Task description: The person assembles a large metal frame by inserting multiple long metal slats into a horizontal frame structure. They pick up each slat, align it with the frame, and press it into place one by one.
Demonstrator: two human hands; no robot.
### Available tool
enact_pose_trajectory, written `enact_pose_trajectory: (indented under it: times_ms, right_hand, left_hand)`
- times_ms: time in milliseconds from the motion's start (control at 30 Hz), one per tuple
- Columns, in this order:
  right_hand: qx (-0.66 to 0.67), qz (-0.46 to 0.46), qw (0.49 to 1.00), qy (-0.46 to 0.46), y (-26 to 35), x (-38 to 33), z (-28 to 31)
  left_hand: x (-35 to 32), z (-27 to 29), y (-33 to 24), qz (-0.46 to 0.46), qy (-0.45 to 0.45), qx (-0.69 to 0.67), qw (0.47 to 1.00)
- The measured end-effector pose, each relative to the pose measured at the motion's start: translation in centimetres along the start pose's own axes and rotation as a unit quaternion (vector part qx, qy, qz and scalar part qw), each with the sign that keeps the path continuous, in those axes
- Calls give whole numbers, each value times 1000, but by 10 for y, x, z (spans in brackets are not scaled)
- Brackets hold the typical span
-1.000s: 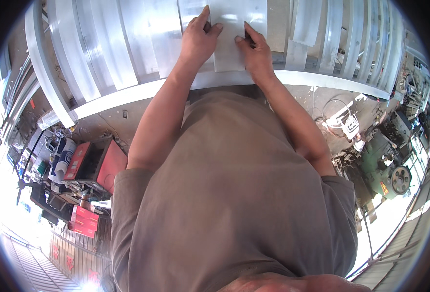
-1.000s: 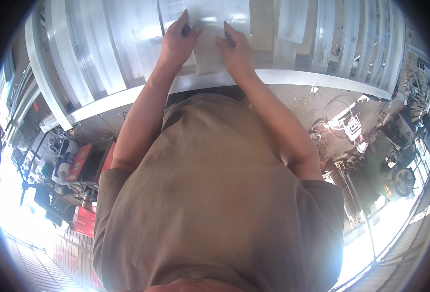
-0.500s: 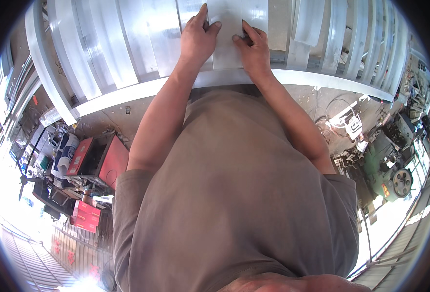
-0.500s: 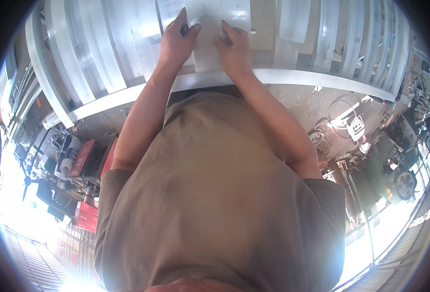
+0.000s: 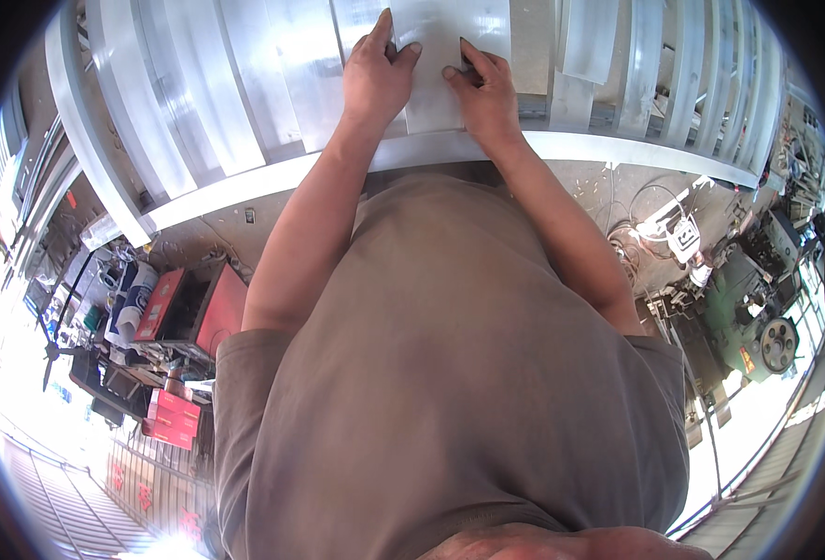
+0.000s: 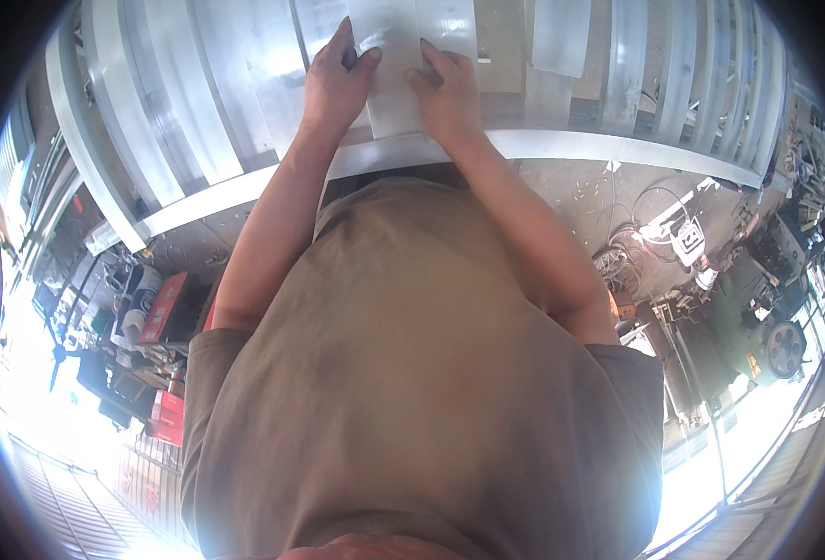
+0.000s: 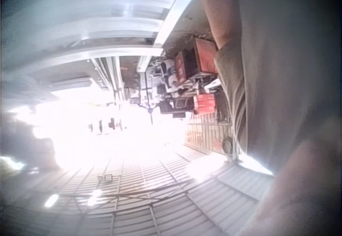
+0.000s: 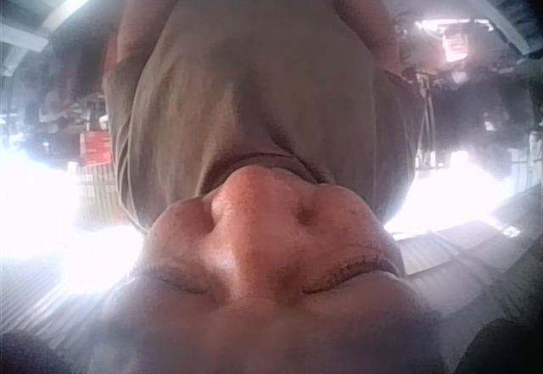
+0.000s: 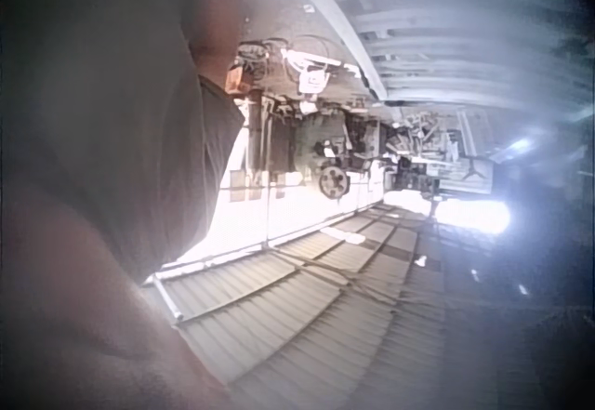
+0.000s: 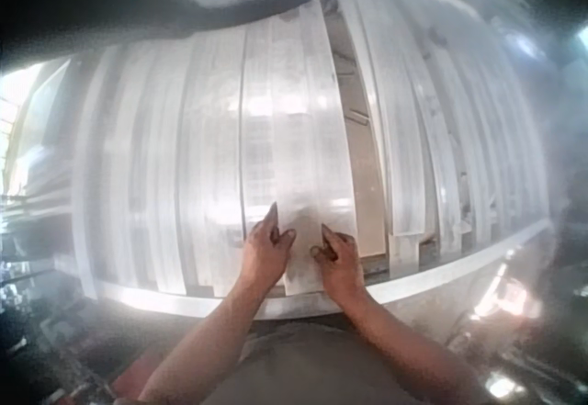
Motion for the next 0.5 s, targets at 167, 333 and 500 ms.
enact_pose_trajectory:
  times_ms: [167, 333, 500]
  right_hand:
    - [7, -6, 1000, 9, -4, 3, 1]
    - [35, -44, 998, 12, -6, 2, -1]
    - [43, -42, 998, 20, -5, 3, 1]
  left_hand:
    - [0, 3, -4, 10, 18, -3, 1000]
    - [-5, 6, -12, 26, 31, -30, 999]
    - [-5, 7, -14, 14, 25, -23, 999]
Point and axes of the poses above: each hand's wrist, its own x-axis towards the middle knuckle, its own z-axis out of the back of the hand, y = z × x, the point moved 4 cm from there along x, towards the middle knuckle, and after that the axes turned 11 degrees about y, right-handed, at the moved point
